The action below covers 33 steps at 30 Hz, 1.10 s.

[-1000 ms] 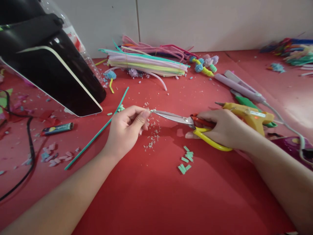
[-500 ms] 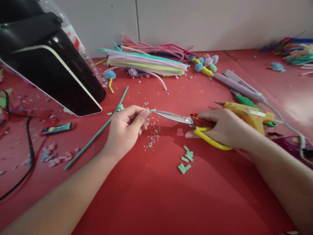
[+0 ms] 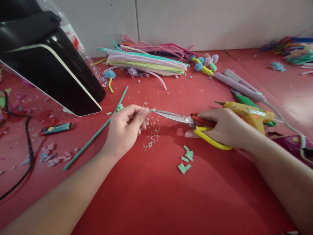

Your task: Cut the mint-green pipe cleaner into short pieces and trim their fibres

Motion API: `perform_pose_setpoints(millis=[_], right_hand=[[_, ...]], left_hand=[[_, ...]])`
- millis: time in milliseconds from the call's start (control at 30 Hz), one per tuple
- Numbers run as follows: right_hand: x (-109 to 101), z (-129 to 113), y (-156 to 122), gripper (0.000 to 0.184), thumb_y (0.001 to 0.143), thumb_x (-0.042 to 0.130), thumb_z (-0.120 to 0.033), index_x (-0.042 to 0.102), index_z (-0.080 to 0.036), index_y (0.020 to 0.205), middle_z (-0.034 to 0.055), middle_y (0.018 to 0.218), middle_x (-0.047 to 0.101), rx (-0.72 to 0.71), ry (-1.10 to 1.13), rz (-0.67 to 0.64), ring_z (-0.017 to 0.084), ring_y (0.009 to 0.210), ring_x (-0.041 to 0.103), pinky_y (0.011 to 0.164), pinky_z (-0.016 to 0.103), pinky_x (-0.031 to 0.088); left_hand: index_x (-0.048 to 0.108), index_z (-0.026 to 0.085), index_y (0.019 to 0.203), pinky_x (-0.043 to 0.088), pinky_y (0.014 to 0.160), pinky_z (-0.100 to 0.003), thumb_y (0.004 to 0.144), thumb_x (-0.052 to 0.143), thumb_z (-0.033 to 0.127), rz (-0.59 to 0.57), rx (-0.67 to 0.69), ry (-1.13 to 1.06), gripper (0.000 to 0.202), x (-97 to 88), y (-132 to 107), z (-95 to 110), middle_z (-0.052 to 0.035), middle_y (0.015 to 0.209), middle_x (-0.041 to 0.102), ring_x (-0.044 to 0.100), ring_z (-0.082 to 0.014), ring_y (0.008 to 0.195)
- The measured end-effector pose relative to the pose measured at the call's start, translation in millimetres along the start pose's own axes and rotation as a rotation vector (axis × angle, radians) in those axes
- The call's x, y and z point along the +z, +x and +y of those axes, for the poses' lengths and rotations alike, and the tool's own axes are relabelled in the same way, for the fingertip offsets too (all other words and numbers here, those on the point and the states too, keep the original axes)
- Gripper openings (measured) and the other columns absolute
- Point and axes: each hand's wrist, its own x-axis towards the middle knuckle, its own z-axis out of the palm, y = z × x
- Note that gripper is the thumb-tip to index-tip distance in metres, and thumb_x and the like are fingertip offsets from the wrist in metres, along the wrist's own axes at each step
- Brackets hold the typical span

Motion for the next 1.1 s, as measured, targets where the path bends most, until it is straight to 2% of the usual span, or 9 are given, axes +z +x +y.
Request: perform_pose_setpoints(millis=[233,567,867,1100], right_hand=[[-0.7,-2.0,-0.1,0.071,0.067,0.067,-0.083,0.031,-0.023,0.059,-0.0029,0.057,0.031,-0.017,0.014,0.010,0.012,0.057,0.026,0.053,0.032,0.023],[-0.2,-0.7,0.7,0.072,0.067,0.066,-0.085,0.032,-0.021,0.059,-0.0052,0.056,0.030,-0.026,-0.014,0.035,0.011,0.057,0.025,0.053,0.030,0.023],[-1.5,-0.5,-1.6,0.071,0.065,0.066,-0.085,0.035,-0.021,0.060,-0.0050,0.056,0.032,-0.024,-0.012,0.053,0.010,0.055,0.028,0.052,0.029,0.023],[-4.5,-3.6,-1.9,0.070,0.068,0.071,-0.079,0.032,-0.021,0.061,-0.0053,0.057,0.030,-0.011,-0.008,0.000,0.010,0.057,0.027,0.054,0.029,0.023]], left_hand=[[0.066,0.017,0.077,0.041,0.044,-0.016,0.096,0.066,0.032,0.005,0.009,0.021,0.024,-1.1,0.1,-1.4,0.0020,0.058,0.060,0.050,-0.0056,0.047],[0.066,0.018,0.077,0.041,0.044,-0.016,0.096,0.065,0.029,0.008,-0.005,0.006,0.022,1.0,0.7,-0.4,0.0028,0.057,0.059,0.049,-0.0053,0.046],[0.068,0.018,0.080,0.042,0.044,-0.018,0.095,0.067,0.034,0.013,-0.010,0.019,0.021,-0.3,0.6,0.4,0.0023,0.057,0.060,0.050,-0.0065,0.047],[0.068,0.019,0.079,0.043,0.045,-0.018,0.094,0.067,0.032,0.009,0.004,0.044,0.020,-0.1,0.0,-0.2,0.0017,0.057,0.060,0.050,-0.0073,0.047]])
